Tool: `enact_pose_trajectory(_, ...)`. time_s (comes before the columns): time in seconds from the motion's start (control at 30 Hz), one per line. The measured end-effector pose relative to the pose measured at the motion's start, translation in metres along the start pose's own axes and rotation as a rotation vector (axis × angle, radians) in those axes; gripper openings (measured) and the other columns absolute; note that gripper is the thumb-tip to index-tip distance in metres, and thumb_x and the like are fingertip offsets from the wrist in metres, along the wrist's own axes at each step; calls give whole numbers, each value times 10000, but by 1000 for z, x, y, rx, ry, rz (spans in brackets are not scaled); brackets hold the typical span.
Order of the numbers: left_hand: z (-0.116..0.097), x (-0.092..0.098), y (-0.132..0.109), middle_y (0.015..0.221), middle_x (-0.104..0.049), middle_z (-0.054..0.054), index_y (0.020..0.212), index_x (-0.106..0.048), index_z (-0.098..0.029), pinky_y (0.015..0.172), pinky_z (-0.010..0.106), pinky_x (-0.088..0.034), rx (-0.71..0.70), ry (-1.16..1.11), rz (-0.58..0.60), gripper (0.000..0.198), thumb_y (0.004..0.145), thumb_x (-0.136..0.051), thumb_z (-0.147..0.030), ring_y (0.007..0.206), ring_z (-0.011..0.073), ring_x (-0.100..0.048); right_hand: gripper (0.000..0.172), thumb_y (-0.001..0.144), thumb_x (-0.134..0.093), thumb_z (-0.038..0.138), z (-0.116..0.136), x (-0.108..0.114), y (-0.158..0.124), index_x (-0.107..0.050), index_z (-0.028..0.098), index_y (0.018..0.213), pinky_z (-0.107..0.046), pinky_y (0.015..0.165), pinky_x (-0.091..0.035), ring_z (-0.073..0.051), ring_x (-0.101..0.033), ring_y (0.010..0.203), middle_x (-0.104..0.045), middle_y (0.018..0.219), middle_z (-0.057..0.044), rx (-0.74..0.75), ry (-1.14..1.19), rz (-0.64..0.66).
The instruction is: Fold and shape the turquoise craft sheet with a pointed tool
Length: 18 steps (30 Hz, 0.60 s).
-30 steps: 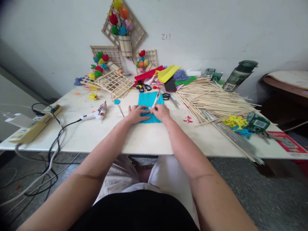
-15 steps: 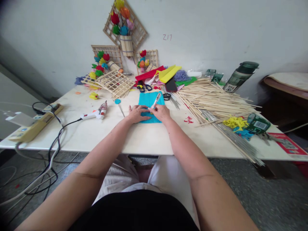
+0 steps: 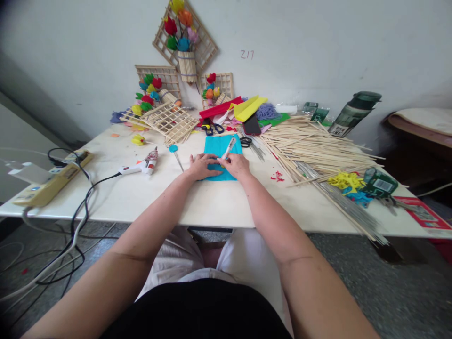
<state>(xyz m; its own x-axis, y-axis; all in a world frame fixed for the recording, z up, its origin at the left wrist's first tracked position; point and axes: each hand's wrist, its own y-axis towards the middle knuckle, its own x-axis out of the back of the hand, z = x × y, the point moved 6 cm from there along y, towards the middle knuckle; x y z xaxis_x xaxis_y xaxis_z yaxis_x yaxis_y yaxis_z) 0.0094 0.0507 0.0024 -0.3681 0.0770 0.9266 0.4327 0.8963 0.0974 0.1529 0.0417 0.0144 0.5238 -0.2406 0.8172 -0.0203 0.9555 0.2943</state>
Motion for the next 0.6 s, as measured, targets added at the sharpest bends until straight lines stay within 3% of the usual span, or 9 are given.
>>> enact_pose_trajectory(0.6, 1, 0, 0, 1319, -482, -72, 1120, -587, -462, 1005, 703, -8, -5, 13, -3, 448, 692, -583, -595, 1274, 337, -289, 333, 806, -500, 491, 2, 1, 0, -689, 229, 888, -249, 649, -437, -170, -631, 774, -715, 819, -27, 18, 14, 27)
